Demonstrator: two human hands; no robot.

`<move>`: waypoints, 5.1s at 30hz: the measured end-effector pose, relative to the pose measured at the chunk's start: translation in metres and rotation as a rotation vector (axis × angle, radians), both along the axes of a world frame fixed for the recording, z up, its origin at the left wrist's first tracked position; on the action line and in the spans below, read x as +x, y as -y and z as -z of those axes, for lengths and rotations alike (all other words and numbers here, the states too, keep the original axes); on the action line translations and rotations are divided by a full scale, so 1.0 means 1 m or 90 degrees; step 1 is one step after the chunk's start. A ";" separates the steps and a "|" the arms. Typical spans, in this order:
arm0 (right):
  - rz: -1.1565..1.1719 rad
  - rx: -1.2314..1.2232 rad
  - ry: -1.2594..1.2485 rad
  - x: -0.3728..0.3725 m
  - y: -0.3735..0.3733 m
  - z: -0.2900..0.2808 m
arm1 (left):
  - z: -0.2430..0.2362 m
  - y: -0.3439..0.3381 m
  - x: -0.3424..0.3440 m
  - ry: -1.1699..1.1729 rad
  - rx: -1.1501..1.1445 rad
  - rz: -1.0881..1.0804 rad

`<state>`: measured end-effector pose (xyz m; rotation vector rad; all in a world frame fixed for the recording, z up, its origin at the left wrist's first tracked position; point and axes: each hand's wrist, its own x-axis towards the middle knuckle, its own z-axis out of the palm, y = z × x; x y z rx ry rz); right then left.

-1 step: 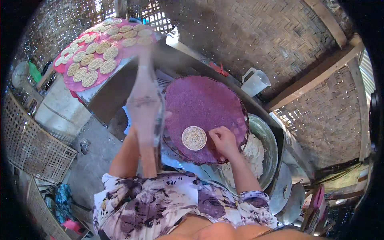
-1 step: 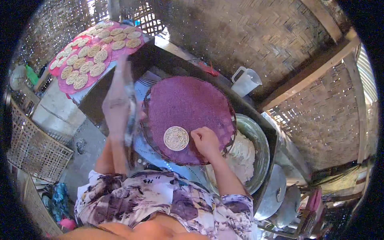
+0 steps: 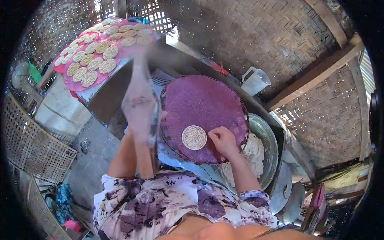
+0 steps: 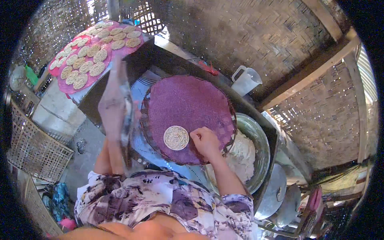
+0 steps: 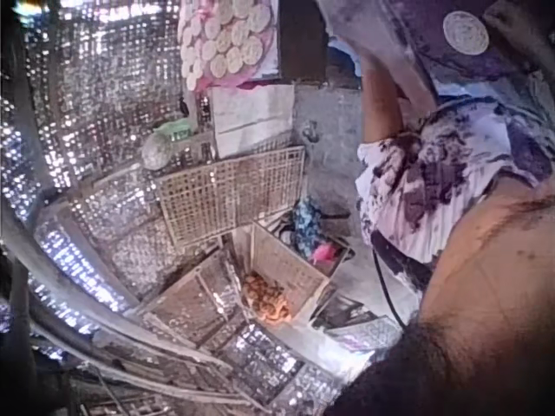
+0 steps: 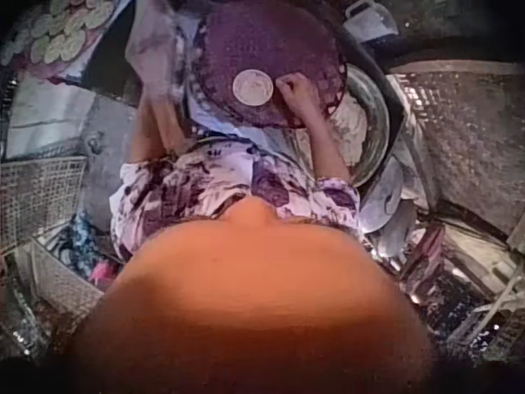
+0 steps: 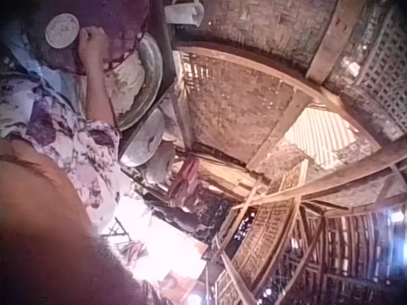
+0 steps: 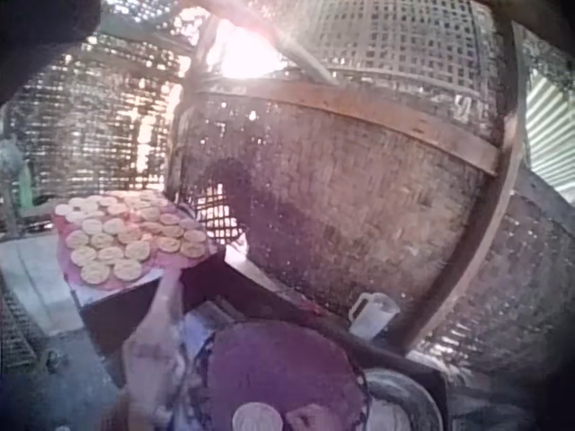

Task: The person prepares snacks by scooping dough from a large metal bowl and using a manual extruder to press spiral patterns onto a tray. The person moves the tray and continues extruding dough until the tray is full.

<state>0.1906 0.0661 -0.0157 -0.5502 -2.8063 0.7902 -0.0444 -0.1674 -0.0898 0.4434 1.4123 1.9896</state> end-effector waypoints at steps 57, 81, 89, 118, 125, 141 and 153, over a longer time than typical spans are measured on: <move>0.112 -0.026 -0.076 0.010 0.012 0.016 | -0.043 -0.003 0.038 -0.394 -0.206 -0.077; 0.052 0.124 0.041 -0.075 -0.001 0.008 | -0.055 -0.010 0.040 -0.299 -0.080 -0.122; -0.136 -0.711 0.042 -0.038 0.045 -0.025 | -0.100 -0.048 0.047 -0.680 -0.501 -0.013; 0.021 -0.642 0.286 -0.044 -0.022 -0.051 | -0.068 -0.122 -0.029 0.352 0.628 0.083; 0.019 -0.531 0.219 -0.064 -0.020 -0.038 | -0.078 -0.117 -0.054 0.296 0.631 0.111; 0.074 -0.389 0.235 -0.031 -0.029 -0.052 | -0.062 -0.133 -0.018 0.396 0.576 0.039; 0.081 -0.323 0.172 -0.043 -0.012 -0.050 | -0.077 -0.128 -0.032 0.377 0.553 0.005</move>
